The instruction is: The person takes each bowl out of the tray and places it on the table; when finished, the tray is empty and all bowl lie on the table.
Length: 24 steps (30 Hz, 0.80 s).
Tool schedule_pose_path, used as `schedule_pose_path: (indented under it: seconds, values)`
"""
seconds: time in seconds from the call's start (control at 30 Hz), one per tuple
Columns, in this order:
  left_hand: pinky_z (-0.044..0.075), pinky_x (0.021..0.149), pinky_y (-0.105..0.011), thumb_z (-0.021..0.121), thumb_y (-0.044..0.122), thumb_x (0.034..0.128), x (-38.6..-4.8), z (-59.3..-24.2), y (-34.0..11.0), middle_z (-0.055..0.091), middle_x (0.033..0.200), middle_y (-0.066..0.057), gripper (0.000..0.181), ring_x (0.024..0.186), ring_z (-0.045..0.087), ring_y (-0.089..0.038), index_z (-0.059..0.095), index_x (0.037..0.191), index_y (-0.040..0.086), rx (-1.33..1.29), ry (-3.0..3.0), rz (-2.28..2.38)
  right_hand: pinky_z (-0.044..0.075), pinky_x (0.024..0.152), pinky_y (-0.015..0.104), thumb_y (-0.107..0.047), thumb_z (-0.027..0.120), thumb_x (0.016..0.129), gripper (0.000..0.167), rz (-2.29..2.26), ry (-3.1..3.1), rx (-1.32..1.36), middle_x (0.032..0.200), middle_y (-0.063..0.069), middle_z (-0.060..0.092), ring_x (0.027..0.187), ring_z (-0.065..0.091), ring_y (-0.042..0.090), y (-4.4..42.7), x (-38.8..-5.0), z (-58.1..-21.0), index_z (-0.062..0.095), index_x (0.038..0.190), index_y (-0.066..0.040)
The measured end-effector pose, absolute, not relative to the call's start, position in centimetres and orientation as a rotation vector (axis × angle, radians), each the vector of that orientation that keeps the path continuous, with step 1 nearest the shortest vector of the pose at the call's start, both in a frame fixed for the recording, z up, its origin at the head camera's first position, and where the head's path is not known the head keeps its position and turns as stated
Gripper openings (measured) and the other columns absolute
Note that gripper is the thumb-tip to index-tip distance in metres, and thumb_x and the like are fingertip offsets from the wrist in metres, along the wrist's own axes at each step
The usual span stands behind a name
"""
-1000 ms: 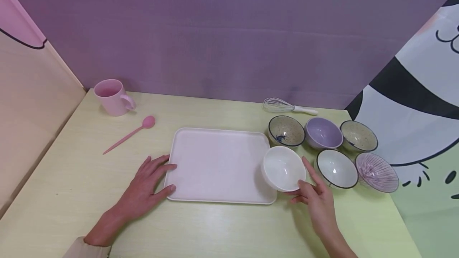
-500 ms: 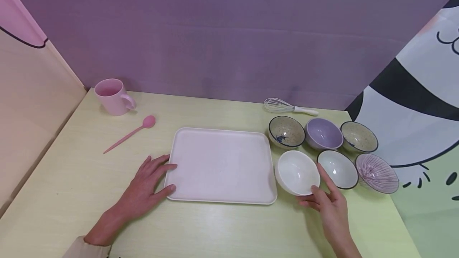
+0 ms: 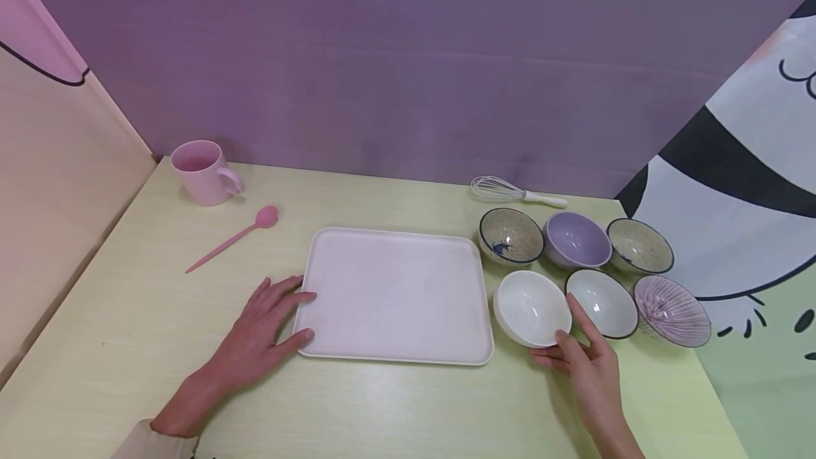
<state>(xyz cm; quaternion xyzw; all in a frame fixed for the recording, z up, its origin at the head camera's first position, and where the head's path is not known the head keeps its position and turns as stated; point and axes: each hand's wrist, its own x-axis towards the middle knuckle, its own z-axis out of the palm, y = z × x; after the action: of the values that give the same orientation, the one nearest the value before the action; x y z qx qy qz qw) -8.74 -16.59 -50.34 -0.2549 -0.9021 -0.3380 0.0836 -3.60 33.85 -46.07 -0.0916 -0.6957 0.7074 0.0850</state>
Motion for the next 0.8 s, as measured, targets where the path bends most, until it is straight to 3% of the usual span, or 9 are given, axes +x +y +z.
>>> schedule_pose_path:
  seconds: [0.13, 0.63, 0.8]
  values:
    - [0.01, 0.141, -0.045, 0.076, 0.033, 0.1044, -8.75, -50.35, -16.54, 0.054, 0.163, -0.018, 0.049, 0.153, 0.046, -0.041, 0.065, 0.147, 0.013, -0.762, -2.69, -1.007, 0.07, 0.071, 0.031, 0.004, 0.049, 0.114, 0.063, 2.091, -2.094, -0.283, 0.091, 0.0, 0.083, 0.073, 0.083, 0.016, 33.89, -3.73, -46.01, 0.033, 0.174, -0.006]
    - [0.008, 0.142, -0.043, 0.076, 0.033, 0.1043, -8.9, -50.41, -16.41, 0.054, 0.162, -0.019, 0.049, 0.153, 0.046, -0.041, 0.066, 0.147, 0.012, -0.77, -2.688, -1.0, 0.07, 0.074, 0.031, -0.002, 0.051, 0.116, 0.064, 2.077, -2.163, -0.322, 0.088, 0.001, 0.083, 0.077, 0.083, 0.016, 33.8, -4.43, -46.02, 0.028, 0.175, -0.007]
    - [0.009, 0.141, -0.045, 0.075, 0.033, 0.1048, -8.98, -50.45, -16.39, 0.053, 0.163, -0.019, 0.048, 0.154, 0.046, -0.042, 0.066, 0.147, 0.012, -0.777, -2.684, -0.995, 0.07, 0.074, 0.032, -0.008, 0.053, 0.117, 0.065, 2.038, -2.226, -0.347, 0.088, 0.003, 0.084, 0.079, 0.084, 0.015, 33.95, -4.23, -46.01, 0.027, 0.177, -0.012]
